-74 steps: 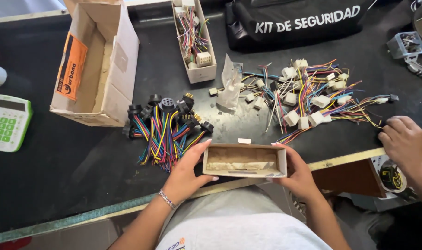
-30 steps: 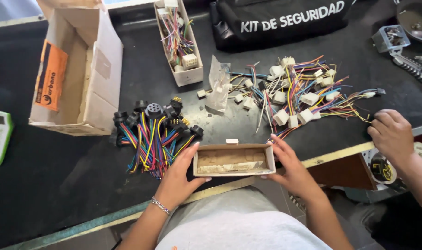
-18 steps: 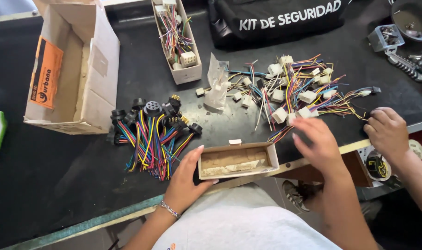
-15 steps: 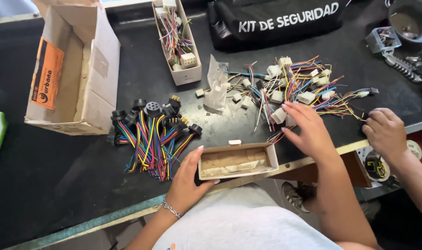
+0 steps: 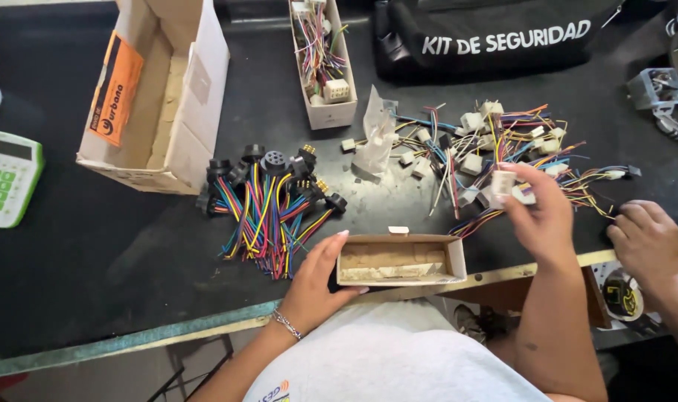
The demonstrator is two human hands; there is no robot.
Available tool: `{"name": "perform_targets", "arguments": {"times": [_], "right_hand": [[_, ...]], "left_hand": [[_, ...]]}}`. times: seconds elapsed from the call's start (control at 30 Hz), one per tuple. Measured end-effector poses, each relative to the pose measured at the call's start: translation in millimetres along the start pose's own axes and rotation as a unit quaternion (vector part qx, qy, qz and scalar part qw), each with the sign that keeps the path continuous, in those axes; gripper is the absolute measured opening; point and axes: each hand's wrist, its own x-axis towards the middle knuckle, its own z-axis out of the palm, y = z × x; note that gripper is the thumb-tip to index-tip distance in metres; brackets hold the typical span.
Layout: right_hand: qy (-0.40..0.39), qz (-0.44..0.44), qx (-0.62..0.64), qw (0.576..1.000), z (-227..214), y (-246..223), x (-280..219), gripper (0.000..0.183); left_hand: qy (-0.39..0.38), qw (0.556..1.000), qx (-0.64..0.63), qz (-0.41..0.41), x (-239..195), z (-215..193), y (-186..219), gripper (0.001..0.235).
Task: The person organizes a pile of multi-colored wire harnesses with white connectors on a workbench. They pick up individual harnesses, place them into a small cardboard box, and use a pen to write on the box label before continuing to sort the remaining wires.
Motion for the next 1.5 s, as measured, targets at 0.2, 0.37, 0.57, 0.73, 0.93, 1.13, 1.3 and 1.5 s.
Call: {"name": "perform_targets", "arguments": {"times": [0.2, 0.37, 0.57, 0.73, 0.93, 1.13, 1.3, 1.5], "right_hand": [[0.199, -0.067, 0.365, 0.907, -2, 26, -3, 0.052], [0.285, 0.091, 0.548, 0.781, -17, 34, -26, 0.073], [0.227, 0.170, 0.705, 0.651, -12, 36, -49, 0.057], [0.156, 0.130, 0.654, 0.729, 2, 23, -61, 0.054], [0.126, 0.074, 0.656, 0.740, 17, 10, -69, 0.057], [0.103, 0.097, 0.350, 0.926, 26, 6, -39, 0.051], [-0.012, -0.096, -0.106, 0.990, 28, 22, 26, 0.058], [0.050, -0.206, -0.159, 0.964, 53, 55, 21, 0.048]], "left_hand": [[0.001, 1.000, 0.003, 0.000, 1, 0, 1, 0.095], [-0.007, 1.000, 0.002, -0.015, 3, 0, 2, 0.097], [0.006, 1.000, 0.001, 0.000, 2, 0, 0, 0.096], [0.012, 1.000, -0.005, 0.011, 2, 1, -1, 0.097], [0.016, 1.000, 0.001, 0.025, 3, 3, -2, 0.098], [0.029, 0.999, 0.006, 0.024, 3, 3, -2, 0.096], [0.011, 1.000, -0.022, 0.011, 4, -1, 4, 0.092], [0.057, 0.997, -0.001, 0.050, -4, -4, 16, 0.089]]}}
